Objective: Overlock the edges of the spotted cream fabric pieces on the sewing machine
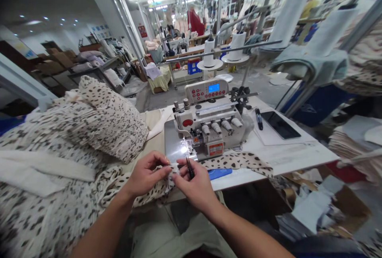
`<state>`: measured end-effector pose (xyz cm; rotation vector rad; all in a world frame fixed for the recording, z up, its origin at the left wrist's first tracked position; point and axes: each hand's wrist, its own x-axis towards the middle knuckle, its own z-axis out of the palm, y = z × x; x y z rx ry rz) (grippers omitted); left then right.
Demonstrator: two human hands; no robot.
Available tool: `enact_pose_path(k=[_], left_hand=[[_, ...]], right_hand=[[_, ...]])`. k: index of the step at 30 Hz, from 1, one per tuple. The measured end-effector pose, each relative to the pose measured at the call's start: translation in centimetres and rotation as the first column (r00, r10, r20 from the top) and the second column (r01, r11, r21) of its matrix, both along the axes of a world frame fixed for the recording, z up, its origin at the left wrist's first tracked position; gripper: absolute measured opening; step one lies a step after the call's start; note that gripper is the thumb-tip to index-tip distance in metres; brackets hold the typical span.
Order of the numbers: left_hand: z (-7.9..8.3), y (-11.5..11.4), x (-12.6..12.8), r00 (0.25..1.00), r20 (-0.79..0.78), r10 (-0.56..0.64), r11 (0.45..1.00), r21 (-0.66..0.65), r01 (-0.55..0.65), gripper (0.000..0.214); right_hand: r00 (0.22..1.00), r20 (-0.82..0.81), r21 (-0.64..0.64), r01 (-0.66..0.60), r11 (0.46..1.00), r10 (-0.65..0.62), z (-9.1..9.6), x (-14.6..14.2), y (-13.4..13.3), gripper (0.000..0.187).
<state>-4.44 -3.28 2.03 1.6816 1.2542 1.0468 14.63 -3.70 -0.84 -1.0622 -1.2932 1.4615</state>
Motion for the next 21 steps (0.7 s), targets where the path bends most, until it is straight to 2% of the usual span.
enact_pose_path(k=[2,4,8,12,15,18,21], left_hand=[[0.1,0.1,0.1,0.998,-0.050,-0.037,0.999,0.027,0.038,0.020],[0.3,0.3,0.2,0.990,-0.126,-0.066,0.995,0.065,0.074,0.018],[1.0,1.2,1.0,0.960,-0.272,-0.062,0.987,0.124,0.099,0.013],[1.5,2.7,2.7,0.938,-0.344,-0.040,0.983,0.154,0.099,0.007],[1.3,3.9,3.9,0.893,-0.450,-0.012,0.978,0.181,0.105,0.007],[0.7,4.3,4.8,0.816,-0.572,0.082,0.967,0.245,0.074,0.009],[0.3,3.5,5.4,0.750,-0.613,0.248,0.909,0.414,0.039,0.012]], right_hand=[[0.997,0.044,0.046,-0.058,0.997,0.056,0.0,0.3,0.0,0.025],[0.993,0.108,0.117,-0.063,0.991,0.050,-0.2,0.7,0.0,0.023],[0.986,0.162,0.192,0.010,0.981,-0.042,-0.9,1.3,-0.1,0.025],[0.963,0.210,0.290,0.105,0.951,-0.170,-1.8,1.7,0.2,0.028],[0.929,0.240,0.276,0.212,0.938,-0.281,-2.4,1.9,0.9,0.032],[0.904,0.256,0.211,0.294,0.932,-0.343,-3.0,1.9,1.5,0.036],[0.909,0.240,0.163,0.307,0.938,-0.340,-3.2,1.8,1.8,0.038]])
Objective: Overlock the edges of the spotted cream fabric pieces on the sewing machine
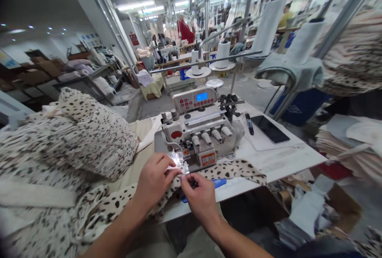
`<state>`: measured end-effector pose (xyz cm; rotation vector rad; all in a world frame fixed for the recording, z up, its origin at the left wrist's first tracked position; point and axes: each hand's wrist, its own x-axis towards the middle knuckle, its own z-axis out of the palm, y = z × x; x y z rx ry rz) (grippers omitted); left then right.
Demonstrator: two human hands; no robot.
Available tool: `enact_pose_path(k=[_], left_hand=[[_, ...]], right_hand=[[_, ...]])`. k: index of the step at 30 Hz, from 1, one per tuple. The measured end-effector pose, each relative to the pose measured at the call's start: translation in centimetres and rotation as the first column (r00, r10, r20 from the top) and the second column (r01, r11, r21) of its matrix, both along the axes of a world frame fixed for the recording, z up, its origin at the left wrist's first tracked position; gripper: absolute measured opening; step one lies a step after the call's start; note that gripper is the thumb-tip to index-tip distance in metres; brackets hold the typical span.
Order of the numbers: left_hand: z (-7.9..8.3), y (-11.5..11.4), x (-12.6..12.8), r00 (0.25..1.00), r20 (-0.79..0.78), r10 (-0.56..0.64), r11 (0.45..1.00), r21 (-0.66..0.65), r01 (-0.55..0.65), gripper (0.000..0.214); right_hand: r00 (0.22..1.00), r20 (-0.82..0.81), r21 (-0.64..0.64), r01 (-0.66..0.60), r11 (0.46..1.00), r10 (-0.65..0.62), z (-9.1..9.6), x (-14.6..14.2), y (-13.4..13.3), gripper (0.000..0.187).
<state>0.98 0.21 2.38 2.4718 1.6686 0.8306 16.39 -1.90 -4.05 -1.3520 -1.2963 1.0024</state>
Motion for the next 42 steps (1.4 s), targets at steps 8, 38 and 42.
enact_pose_path(k=[8,38,42], left_hand=[[-1.1,-2.9,0.5,0.984,-0.071,-0.162,0.983,0.074,0.167,0.023],[-3.1,-4.0,1.7,0.968,-0.251,0.021,0.943,0.328,0.064,0.021],[-3.1,-3.9,1.7,0.967,-0.252,0.022,0.943,0.326,0.063,0.021]], right_hand=[[0.994,-0.080,-0.025,-0.081,0.996,0.079,0.0,0.4,0.2,0.037],[0.380,0.925,0.171,-0.474,0.864,0.025,5.4,5.0,2.3,0.033],[0.365,0.930,0.216,-0.471,0.855,-0.034,5.2,4.8,2.4,0.031]])
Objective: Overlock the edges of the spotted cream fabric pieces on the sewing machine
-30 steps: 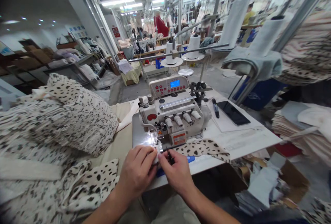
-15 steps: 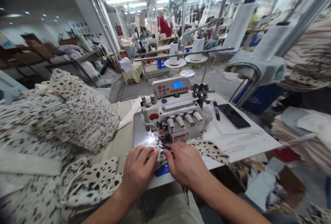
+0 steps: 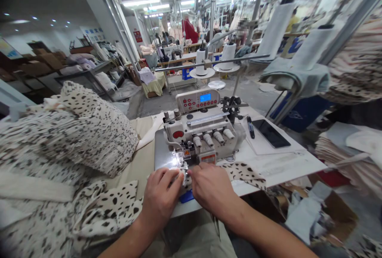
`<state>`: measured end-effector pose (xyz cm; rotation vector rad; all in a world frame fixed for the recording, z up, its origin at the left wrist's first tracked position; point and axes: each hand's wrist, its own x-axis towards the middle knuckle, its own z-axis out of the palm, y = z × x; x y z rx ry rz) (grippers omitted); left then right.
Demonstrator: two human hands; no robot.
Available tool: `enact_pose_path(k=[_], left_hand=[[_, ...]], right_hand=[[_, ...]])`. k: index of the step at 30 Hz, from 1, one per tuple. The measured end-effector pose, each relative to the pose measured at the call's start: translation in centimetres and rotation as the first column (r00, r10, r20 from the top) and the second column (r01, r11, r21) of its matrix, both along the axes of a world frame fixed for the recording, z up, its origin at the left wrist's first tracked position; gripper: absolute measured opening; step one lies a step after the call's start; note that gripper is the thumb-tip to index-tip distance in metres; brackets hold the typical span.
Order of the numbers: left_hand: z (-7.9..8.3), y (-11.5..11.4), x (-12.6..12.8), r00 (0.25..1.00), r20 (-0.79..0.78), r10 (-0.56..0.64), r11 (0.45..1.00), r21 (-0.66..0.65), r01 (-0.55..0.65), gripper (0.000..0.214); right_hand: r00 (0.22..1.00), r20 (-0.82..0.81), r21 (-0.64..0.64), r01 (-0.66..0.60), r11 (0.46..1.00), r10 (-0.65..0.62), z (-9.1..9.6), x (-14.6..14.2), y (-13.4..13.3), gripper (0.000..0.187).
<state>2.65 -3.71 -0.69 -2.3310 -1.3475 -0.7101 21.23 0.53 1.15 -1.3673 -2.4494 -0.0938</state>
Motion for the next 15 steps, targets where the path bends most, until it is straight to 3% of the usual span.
enact_pose_path(k=[9,15], left_hand=[[-0.1,-0.4,0.1,0.999,-0.054,0.002,0.999,0.040,0.000,0.027],[-0.9,-1.1,0.7,0.993,-0.071,0.096,0.995,-0.015,-0.097,0.043]], right_hand=[[0.998,-0.013,0.078,0.061,0.995,-0.060,-0.3,-0.5,-0.3,0.028],[0.998,-0.034,0.182,0.062,0.981,-0.057,-1.4,-0.9,-0.3,0.029]])
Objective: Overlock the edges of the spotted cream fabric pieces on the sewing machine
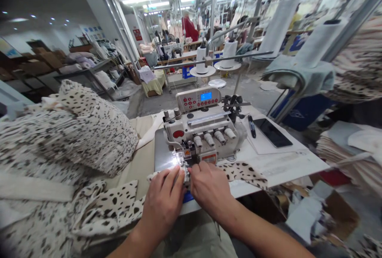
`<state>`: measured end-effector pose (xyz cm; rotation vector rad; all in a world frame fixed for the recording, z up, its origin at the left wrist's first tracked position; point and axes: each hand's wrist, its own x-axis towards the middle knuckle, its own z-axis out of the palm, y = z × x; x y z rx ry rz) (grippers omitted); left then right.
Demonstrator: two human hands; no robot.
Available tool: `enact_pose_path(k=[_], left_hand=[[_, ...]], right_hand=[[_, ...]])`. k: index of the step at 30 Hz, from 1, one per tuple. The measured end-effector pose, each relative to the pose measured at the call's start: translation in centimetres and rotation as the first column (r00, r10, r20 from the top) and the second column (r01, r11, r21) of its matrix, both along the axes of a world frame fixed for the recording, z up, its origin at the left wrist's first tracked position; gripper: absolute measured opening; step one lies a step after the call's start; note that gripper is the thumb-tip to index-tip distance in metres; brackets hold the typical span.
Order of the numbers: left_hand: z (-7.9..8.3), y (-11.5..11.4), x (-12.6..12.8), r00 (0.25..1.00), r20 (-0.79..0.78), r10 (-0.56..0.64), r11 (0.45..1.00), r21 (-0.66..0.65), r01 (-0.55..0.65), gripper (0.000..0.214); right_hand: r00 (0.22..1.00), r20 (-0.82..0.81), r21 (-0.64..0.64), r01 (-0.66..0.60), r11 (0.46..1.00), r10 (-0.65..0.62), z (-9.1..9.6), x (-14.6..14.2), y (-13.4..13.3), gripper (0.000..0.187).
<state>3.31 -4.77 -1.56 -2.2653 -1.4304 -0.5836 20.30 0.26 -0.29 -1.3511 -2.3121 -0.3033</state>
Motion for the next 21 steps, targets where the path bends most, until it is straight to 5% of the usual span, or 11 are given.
enact_pose_path(k=[8,13,17,21], left_hand=[[0.1,0.3,0.6,0.999,-0.030,0.038,0.999,-0.030,-0.039,0.050],[-0.3,0.1,0.4,0.995,0.098,0.003,1.000,-0.024,-0.001,0.039],[0.1,0.0,0.3,0.982,0.185,-0.028,0.998,-0.055,0.038,0.023],[1.0,-0.2,0.3,0.974,0.225,-0.006,0.992,-0.118,0.034,0.037]], right_hand=[[0.995,-0.062,0.051,0.084,0.995,-0.081,-1.3,-0.8,0.1,0.034],[0.972,-0.216,0.035,0.099,0.994,-0.089,-2.9,0.2,-1.3,0.030],[0.938,-0.342,-0.013,0.055,0.998,-0.056,-4.5,1.4,-3.2,0.025],[0.920,-0.392,-0.044,-0.016,0.999,-0.002,-5.5,2.0,-4.4,0.024]])
